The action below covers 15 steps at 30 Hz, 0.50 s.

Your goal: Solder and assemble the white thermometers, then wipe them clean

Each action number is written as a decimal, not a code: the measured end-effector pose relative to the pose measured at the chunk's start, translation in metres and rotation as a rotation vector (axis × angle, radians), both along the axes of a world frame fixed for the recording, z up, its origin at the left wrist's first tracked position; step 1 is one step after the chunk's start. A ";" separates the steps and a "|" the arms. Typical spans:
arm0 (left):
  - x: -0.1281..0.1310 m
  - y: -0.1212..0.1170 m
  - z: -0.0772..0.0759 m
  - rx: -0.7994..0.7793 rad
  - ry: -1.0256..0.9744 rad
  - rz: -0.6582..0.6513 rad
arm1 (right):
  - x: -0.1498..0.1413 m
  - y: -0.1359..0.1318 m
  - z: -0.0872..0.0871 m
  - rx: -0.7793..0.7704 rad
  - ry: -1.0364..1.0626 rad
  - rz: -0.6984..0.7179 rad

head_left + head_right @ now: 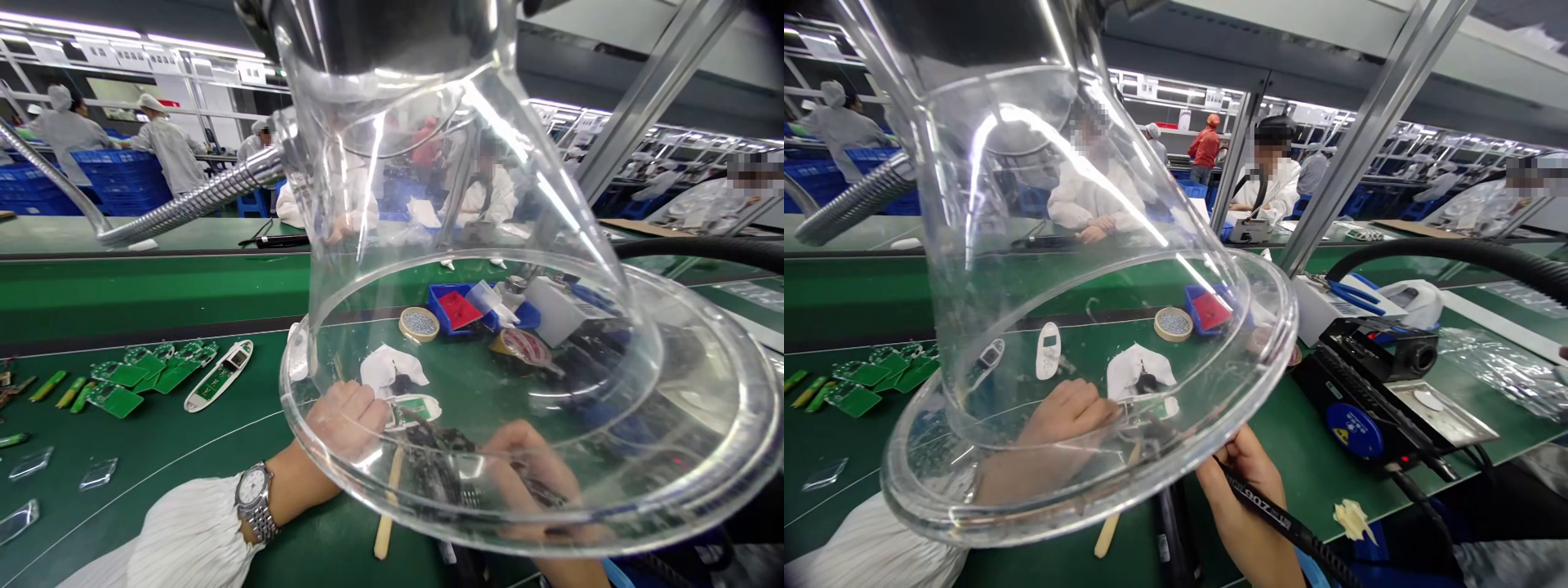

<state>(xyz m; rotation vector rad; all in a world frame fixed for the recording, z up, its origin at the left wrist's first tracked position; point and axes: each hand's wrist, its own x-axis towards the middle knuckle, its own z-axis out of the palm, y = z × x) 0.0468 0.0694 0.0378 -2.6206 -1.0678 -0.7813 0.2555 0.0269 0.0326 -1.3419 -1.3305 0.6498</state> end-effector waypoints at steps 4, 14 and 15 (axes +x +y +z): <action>0.001 -0.001 0.002 -0.075 0.030 0.027 | 0.003 0.001 -0.001 0.024 -0.003 0.071; -0.001 0.007 -0.011 0.016 -0.050 -0.008 | 0.023 0.008 0.001 -0.088 0.219 0.097; -0.001 0.007 -0.012 0.018 -0.052 -0.018 | 0.023 0.009 0.002 -0.111 0.254 0.098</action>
